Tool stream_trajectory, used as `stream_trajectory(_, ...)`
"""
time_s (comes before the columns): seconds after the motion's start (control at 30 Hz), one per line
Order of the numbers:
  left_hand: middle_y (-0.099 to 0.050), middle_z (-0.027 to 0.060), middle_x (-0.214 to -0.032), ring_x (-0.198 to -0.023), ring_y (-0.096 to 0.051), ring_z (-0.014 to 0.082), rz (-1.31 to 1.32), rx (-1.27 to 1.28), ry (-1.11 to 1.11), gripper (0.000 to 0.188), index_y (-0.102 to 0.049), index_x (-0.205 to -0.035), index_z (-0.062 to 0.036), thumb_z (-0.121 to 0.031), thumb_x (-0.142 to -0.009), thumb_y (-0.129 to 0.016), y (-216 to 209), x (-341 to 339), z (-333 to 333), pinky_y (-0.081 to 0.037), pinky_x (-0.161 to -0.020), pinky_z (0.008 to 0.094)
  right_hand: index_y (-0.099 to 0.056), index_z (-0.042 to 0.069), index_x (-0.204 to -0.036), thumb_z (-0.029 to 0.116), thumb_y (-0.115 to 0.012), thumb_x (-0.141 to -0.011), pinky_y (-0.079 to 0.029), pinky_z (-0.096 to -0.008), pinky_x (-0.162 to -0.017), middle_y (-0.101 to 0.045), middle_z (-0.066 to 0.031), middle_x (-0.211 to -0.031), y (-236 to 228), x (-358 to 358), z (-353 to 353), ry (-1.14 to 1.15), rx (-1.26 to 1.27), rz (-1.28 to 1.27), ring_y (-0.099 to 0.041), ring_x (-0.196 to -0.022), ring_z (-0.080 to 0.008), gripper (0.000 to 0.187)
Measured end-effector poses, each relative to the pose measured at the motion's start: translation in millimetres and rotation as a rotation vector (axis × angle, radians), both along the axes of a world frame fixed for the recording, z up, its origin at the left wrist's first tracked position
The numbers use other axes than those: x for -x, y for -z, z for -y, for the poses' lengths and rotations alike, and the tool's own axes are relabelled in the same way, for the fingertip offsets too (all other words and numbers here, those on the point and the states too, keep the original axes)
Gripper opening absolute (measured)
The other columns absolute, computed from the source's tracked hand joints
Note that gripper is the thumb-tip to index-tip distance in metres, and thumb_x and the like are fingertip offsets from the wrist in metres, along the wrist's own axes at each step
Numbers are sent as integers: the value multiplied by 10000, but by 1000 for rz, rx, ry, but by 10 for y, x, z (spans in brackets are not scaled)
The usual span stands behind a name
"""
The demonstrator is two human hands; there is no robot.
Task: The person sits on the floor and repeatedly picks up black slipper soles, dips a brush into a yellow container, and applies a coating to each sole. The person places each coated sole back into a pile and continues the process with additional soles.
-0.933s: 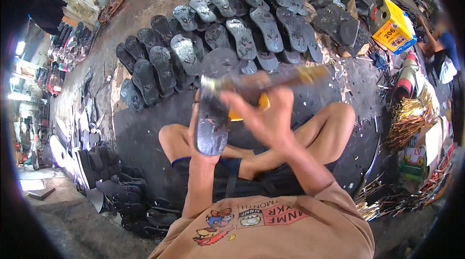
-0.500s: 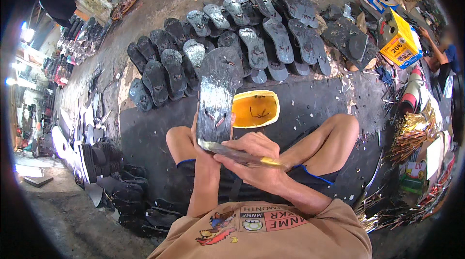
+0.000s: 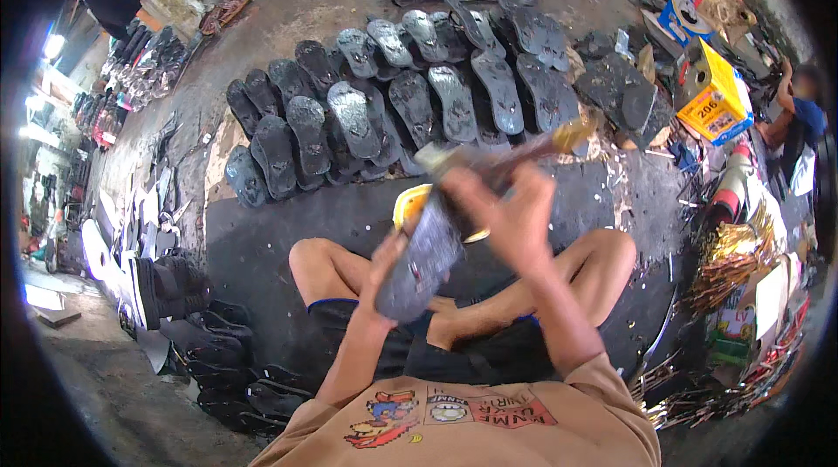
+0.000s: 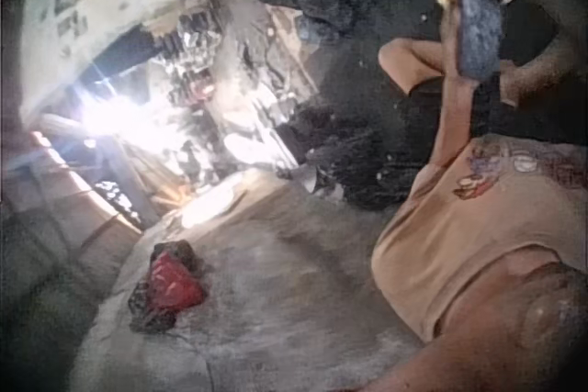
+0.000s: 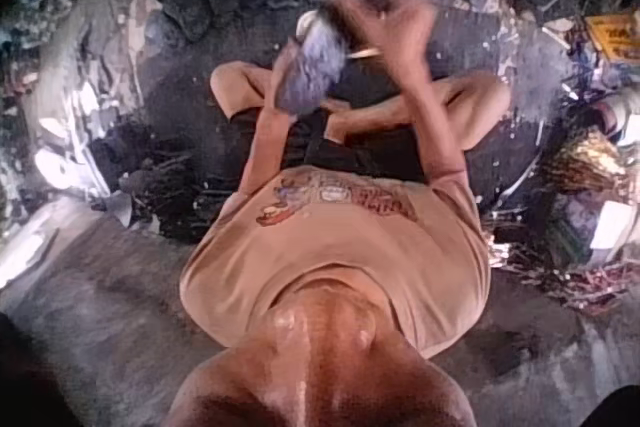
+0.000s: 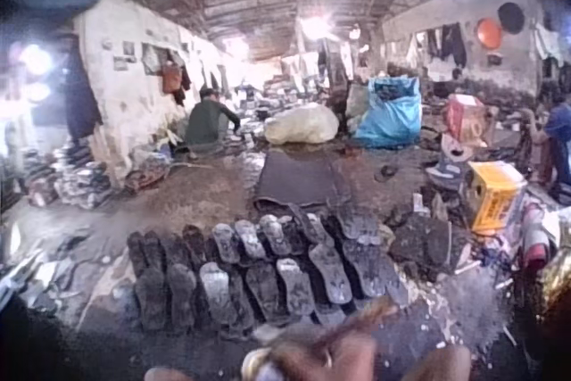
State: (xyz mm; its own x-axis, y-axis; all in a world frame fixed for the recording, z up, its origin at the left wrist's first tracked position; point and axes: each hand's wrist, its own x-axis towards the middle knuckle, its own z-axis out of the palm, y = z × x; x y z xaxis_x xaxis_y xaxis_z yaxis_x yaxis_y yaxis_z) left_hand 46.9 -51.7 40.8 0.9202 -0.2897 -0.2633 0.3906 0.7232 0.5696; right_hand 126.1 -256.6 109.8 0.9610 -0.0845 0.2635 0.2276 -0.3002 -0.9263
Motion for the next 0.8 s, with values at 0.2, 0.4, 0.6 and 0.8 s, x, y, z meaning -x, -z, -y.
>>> stream_trajectory(0.2, -711, 83, -1250, -1121, -680, 153, 171, -729, -203, 382, -668, -1385, -4, -251, -1102, -599, -585, -437, -347, -529, -985, 290, -811, -48, -992, 243, -905, -852, -570, -351, -747, -811, -128, -905, 850, -526, 598, 352, -70, -86, -727, -799, -164, 337)
stream_trajectory(0.4, -700, 120, -1252, -1148, -652, 245, -87, -502, -495, 462, -628, -1409, 8, -4, -948, -648, 707, -2686, -502, -526, -1039, 430, -774, -71, -1051, 205, -888, -861, -559, -398, -861, -792, -161, -972, 1181, -369, 619, 329, 14, -154, -722, -899, -233, 353)
stream_trajectory(0.6, -759, 185, -1183, -1080, -733, 305, -237, -375, -573, 416, -724, -1290, 50, 1, -898, -593, 1565, -2996, -710, -583, -923, 408, -769, -77, -1113, 160, -829, -925, -547, -384, -898, -780, -140, -1053, 1316, -396, 470, 216, -53, -289, -706, -947, -215, 308)
stream_trajectory(0.8, -760, 128, -1246, -1144, -715, 222, 17, -798, -446, 322, -746, -1273, 8, -188, -1018, -726, 648, -943, -1414, -567, -1001, 357, -660, -56, -1402, 430, -554, -1122, -487, -468, -1105, -688, -231, -1350, 1478, -303, 864, 496, 151, -302, -642, -1241, -347, 570)
